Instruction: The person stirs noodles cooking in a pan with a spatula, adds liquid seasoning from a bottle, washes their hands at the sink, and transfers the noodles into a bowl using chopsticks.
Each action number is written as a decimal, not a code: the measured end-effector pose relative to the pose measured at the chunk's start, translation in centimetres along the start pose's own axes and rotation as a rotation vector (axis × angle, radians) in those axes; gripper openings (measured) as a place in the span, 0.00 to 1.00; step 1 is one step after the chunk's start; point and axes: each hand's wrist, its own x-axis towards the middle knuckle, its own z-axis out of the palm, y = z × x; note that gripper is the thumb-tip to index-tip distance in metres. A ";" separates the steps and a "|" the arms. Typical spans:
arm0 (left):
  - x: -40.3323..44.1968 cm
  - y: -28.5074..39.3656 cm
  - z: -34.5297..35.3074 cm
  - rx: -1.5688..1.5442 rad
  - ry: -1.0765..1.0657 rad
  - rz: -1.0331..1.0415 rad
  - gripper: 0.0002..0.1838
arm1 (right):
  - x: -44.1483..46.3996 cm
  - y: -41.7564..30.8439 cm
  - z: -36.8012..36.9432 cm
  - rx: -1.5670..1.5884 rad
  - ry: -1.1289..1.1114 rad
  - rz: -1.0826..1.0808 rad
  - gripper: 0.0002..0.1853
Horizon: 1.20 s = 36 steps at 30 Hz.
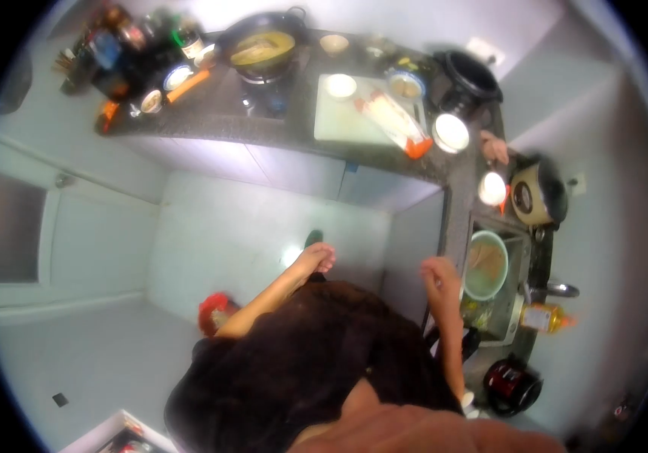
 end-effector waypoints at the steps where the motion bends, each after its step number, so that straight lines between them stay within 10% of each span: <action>1: 1.2 0.9 -0.8 -0.012 -0.007 0.014 0.10 | 1.5 -0.1 0.6 -0.046 -0.027 0.022 0.05; 4: 4.6 4.1 -3.8 -0.035 -0.015 0.022 0.11 | 7.0 -1.5 2.5 -0.005 -0.167 0.242 0.10; 14: 9.5 13.0 -12.0 0.044 -0.051 0.053 0.11 | 22.7 8.7 10.6 -0.271 -0.125 -0.043 0.48; 19: 10.1 16.4 -11.2 0.073 0.004 0.062 0.11 | 28.1 18.2 12.6 -0.411 0.067 0.072 0.50; 25: 14.6 18.4 -8.2 0.110 -0.022 0.046 0.11 | 34.4 20.9 13.2 -0.667 -0.239 0.275 0.43; 28: 19.9 18.0 -5.6 0.151 -0.069 0.038 0.12 | 35.8 24.4 14.2 -0.854 -0.056 -0.185 0.42; 36: 33.0 20.5 3.5 0.072 -0.132 -0.117 0.29 | 39.2 27.7 13.1 -0.363 -0.401 0.415 0.47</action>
